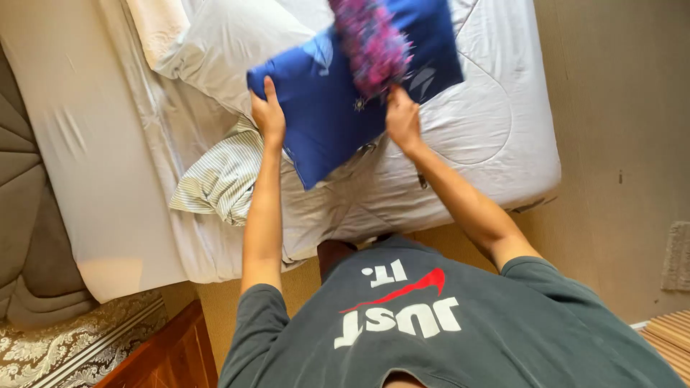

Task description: The person removes a blue pillow from a pillowcase, dusts it with a purple duster, and places it on a chair. They then remove a second pillow from its case, dust it, and place it on the chair. Finally, the person folds the removed pillowcases on the bed.

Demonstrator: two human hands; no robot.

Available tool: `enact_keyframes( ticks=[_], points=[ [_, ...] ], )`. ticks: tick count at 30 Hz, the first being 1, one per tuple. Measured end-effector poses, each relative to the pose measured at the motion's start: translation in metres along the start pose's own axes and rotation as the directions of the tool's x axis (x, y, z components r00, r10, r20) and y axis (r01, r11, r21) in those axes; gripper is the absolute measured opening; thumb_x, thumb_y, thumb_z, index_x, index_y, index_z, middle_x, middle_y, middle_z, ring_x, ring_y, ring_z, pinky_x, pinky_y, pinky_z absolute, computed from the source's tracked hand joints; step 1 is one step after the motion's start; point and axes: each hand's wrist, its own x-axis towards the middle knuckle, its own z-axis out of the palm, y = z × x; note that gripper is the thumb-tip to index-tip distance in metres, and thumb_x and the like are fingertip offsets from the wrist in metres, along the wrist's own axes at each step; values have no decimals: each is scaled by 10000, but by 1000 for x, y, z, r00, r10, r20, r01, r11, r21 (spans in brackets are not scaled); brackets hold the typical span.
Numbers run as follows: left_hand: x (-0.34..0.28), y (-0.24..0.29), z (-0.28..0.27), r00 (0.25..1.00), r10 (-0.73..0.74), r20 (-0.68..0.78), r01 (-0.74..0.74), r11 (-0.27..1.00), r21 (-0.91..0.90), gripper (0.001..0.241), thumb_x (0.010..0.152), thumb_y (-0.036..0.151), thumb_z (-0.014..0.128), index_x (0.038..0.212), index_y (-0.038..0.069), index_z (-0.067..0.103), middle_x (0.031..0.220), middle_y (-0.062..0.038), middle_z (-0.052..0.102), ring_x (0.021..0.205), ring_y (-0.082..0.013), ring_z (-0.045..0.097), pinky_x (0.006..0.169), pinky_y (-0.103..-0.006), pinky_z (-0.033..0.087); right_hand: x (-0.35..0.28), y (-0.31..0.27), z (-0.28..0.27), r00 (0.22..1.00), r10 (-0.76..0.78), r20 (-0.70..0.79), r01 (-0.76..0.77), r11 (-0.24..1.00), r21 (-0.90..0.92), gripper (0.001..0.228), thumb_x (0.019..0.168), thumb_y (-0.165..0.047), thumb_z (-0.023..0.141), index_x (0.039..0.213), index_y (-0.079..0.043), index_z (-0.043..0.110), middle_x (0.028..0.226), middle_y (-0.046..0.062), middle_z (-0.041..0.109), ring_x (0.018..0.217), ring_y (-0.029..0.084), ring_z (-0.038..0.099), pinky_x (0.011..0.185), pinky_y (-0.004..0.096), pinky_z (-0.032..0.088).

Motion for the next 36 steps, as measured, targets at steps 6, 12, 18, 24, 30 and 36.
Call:
enact_keyframes(
  ticks=[6,12,18,24,30,36],
  points=[
    [5,-77,35,963,-268,28,268,941,-207,738,1055,643,470,1393,-7,563,1410,-279,582,1356,-419,513,1185,-513,370,-83,-47,40,899,-333,286,422,835,-353,378,1001,-228,542,1368,-291,610,843,21,727,765,251,746,652,435,600],
    [1,-51,8,939,-342,31,300,772,-561,712,1049,553,629,1446,-31,537,1499,-273,513,1436,-338,447,1230,-448,342,7,212,7,942,321,96,-234,836,-496,307,923,-175,497,1204,-204,618,934,222,732,989,475,714,849,579,579],
    [-5,-28,16,930,-360,72,336,759,-557,772,1109,598,463,1588,2,362,1677,-198,257,1556,-283,231,1307,-396,168,-24,114,39,952,-306,-18,293,926,-240,249,975,-49,454,1004,-77,700,723,138,677,697,388,717,633,406,576],
    [27,-104,9,959,-283,-16,230,812,-537,627,1127,541,488,1442,9,593,1498,-223,534,1437,-324,459,1241,-428,308,-39,18,32,843,-520,137,468,586,-661,118,899,-178,611,894,-232,716,615,-21,535,523,223,615,461,384,542],
    [-17,-134,4,983,-184,19,175,891,-418,541,1169,445,422,1484,26,557,1545,-203,483,1471,-293,413,1272,-410,283,68,96,42,956,262,130,-171,862,-477,253,1002,-321,488,1153,-309,691,788,214,738,826,461,747,678,573,592],
    [-13,-66,15,935,-325,-139,224,850,-478,532,1097,492,493,1245,44,738,1269,-190,679,1271,-289,583,1158,-412,386,-38,-76,66,839,-478,259,543,757,-364,437,964,-206,570,1394,-279,606,703,36,664,549,282,699,497,469,572]
  ],
)
